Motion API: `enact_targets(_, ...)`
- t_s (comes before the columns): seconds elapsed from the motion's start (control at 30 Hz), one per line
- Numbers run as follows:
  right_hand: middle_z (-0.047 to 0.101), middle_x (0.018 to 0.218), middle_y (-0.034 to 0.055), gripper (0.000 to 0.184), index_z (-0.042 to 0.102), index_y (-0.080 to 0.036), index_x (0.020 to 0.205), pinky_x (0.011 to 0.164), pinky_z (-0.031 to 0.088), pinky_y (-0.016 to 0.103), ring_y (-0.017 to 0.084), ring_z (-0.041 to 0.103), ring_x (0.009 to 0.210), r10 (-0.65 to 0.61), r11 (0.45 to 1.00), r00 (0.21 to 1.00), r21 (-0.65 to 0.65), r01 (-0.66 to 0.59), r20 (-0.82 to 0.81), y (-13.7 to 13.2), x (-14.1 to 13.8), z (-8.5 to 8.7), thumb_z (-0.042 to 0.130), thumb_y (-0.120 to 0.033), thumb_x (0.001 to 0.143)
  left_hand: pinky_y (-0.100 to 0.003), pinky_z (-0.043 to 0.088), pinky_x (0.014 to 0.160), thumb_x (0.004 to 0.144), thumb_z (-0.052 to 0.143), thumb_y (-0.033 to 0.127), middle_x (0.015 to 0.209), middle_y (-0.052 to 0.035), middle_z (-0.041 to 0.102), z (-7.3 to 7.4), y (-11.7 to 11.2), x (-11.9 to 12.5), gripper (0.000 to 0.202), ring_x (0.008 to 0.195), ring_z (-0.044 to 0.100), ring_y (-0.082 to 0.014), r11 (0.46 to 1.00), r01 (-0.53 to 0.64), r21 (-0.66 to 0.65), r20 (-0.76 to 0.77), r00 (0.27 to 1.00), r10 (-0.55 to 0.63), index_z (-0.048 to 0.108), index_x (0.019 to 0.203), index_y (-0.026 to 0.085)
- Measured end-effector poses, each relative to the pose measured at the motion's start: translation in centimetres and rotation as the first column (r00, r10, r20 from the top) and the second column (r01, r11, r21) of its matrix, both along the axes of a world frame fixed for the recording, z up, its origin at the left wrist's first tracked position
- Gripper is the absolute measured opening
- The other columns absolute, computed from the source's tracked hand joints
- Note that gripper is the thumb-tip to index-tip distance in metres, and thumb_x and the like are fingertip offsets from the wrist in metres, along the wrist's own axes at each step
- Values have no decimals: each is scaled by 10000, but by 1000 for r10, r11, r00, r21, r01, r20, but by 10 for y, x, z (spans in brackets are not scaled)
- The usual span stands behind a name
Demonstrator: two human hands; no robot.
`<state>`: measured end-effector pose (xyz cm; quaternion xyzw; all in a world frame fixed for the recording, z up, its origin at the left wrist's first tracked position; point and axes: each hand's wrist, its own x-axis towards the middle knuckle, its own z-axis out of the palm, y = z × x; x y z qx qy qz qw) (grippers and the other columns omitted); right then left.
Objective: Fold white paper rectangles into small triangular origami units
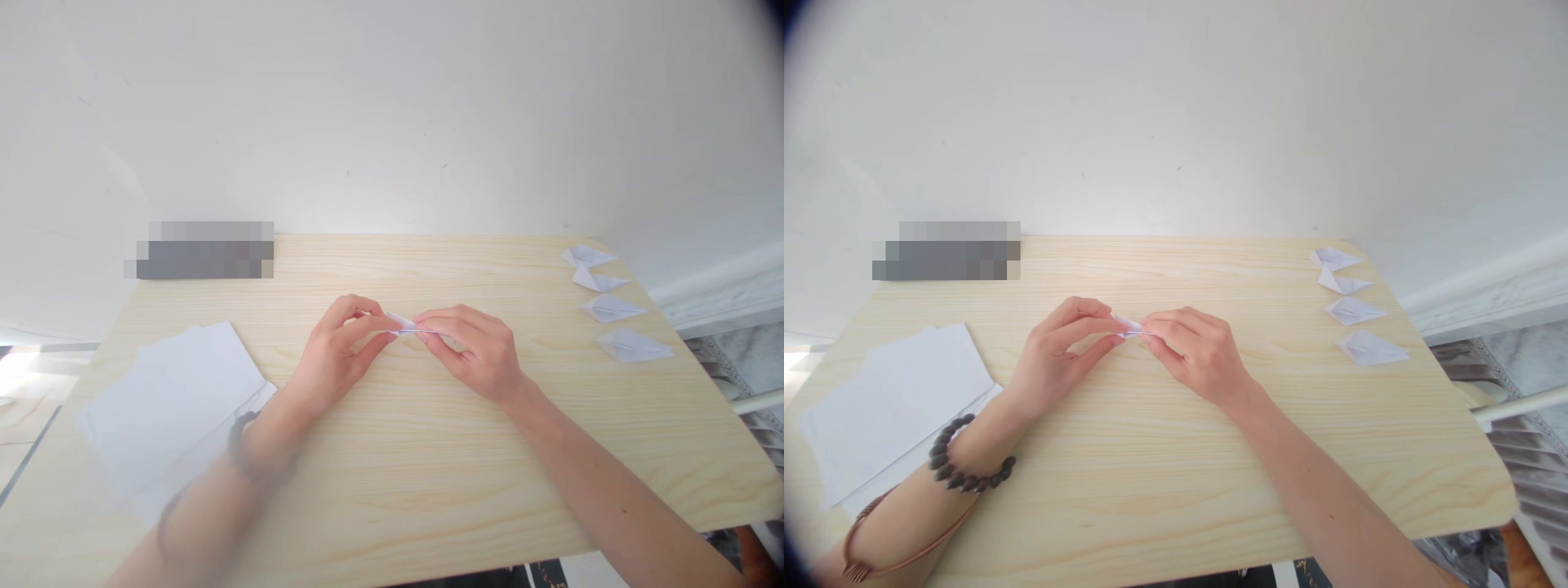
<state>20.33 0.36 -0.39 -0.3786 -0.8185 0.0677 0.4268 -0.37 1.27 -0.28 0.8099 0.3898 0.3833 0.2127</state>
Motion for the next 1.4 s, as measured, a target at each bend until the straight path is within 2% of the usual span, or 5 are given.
enact_targets(0.3,712,916,19,164,658,-233,926,700,532,278,147,650,802,-13,999,1000,44,13,10,-1,-1,0,572,-152,813,-319,467,835,816,596,219,927,-28,630,3,-1,2,97,910,580,-168,996,-79,-39,44,996,80,582,911,204)
enact_targets(0.53,713,922,17,158,659,-230,930,704,528,280,146,648,808,13,999,1000,46,-14,26,-1,-2,0,579,-158,816,-319,463,804,811,607,212,911,-31,573,-1,1,0,106,908,539,-169,995,-60,77,-11,998,61,646,907,235)
enact_targets(0.83,712,930,19,172,657,-213,934,704,524,278,141,641,810,15,998,999,55,-17,33,-1,-2,1,592,-127,800,-317,427,949,844,559,208,1186,-57,557,2,-1,1,152,1094,530,-168,997,30,-74,-21,999,-32,612,987,210)
enact_targets(1.13,706,971,31,175,658,-207,945,689,522,263,129,643,786,67,997,998,40,-67,20,-2,-5,1,597,-130,801,-284,497,859,847,556,192,1050,-36,675,-2,-2,0,128,958,631,-159,1000,-11,6,-14,1000,11,652,930,206)
enact_targets(1.4,698,1001,41,148,651,-203,925,749,530,281,140,644,851,62,998,998,-20,-62,-17,-1,-4,-2,602,-138,801,-253,491,800,874,511,216,966,-15,688,0,-2,1,134,888,638,-143,995,16,-97,-30,999,-19,628,939,206)
